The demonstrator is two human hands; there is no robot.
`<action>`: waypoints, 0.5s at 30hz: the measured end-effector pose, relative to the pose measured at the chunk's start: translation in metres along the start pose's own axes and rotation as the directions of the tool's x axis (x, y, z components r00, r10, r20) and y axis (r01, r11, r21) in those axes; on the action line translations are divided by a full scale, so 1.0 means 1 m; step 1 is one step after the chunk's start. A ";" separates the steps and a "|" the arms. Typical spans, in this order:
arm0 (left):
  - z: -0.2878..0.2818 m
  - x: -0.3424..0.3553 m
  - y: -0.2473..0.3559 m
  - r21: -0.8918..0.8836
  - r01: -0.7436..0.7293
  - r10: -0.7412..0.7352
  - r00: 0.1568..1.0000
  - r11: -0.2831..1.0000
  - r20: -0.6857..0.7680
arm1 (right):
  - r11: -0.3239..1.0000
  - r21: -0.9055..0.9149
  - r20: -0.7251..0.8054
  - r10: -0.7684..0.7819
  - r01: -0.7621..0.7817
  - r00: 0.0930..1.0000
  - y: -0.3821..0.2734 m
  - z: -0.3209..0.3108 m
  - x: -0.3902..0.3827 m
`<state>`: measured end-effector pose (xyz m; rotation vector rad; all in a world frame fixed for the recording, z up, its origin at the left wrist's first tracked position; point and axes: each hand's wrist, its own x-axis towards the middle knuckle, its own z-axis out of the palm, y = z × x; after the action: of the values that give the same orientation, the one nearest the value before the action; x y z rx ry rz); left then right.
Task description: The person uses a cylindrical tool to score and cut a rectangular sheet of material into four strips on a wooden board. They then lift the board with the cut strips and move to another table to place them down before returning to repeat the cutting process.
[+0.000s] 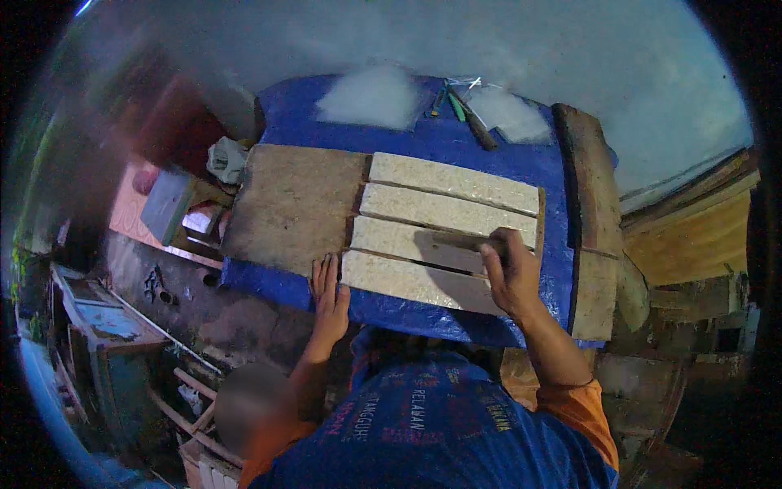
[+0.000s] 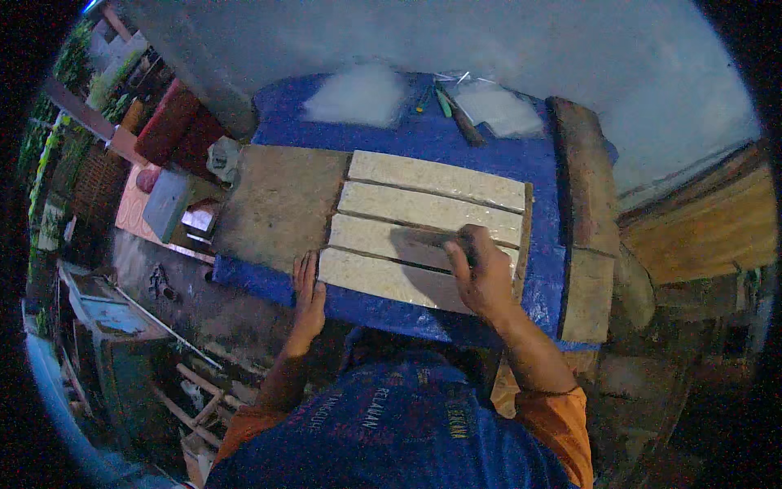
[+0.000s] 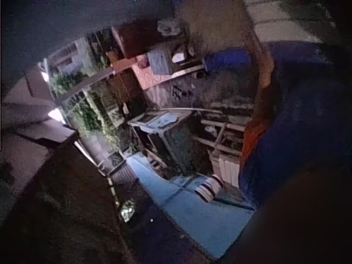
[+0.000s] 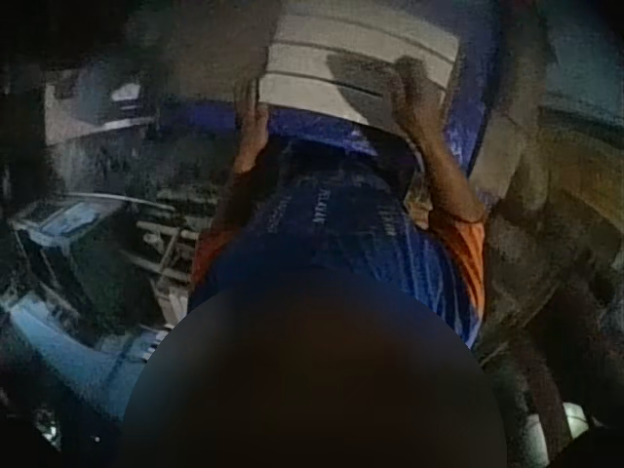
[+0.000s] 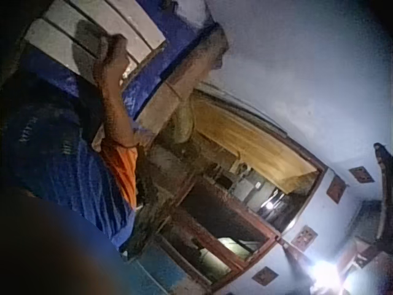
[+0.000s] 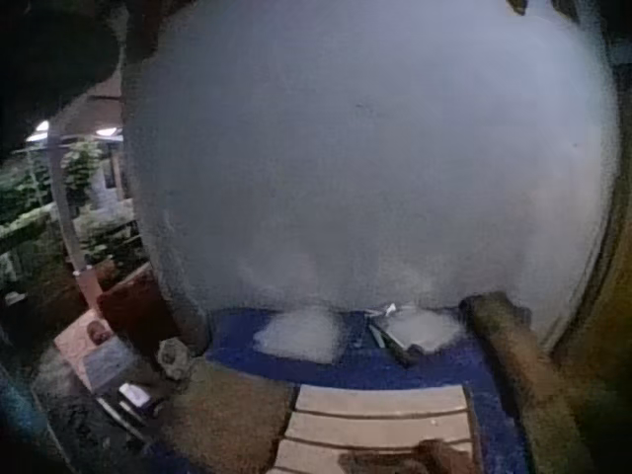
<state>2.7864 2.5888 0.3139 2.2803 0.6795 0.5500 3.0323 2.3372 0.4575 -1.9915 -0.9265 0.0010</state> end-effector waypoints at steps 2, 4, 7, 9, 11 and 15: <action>0.000 0.000 0.000 0.003 -0.003 0.003 1.000 1.000 -0.007 | 1.000 0.017 -0.226 0.002 0.002 0.974 0.011 -0.014 -0.011; -0.001 0.000 0.001 -0.016 -0.016 0.015 1.000 1.000 -0.012 | 0.997 -0.004 -0.130 0.076 -0.078 0.989 0.021 -0.031 -0.026; -0.001 -0.001 0.002 0.005 0.004 -0.004 1.000 1.000 0.000 | 0.997 -0.017 -0.230 0.073 -0.079 0.971 0.034 -0.048 -0.045; 0.000 -0.001 0.003 0.020 0.024 -0.024 1.000 1.000 -0.017 | 0.985 -0.048 -0.188 0.154 -0.165 0.970 0.042 -0.061 -0.059; 0.001 -0.001 0.003 0.044 0.013 -0.012 1.000 0.999 -0.011 | 0.981 -0.121 -0.197 0.128 -0.154 0.972 0.049 -0.071 -0.069; 0.004 -0.001 0.003 0.050 0.034 -0.032 0.999 0.998 -0.031 | 0.968 -0.131 -0.260 0.175 -0.214 0.950 0.058 -0.096 -0.088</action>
<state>2.7892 2.5841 0.3129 2.3078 0.7524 0.5580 3.0370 2.1957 0.4405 -2.1638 -0.5825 -0.2108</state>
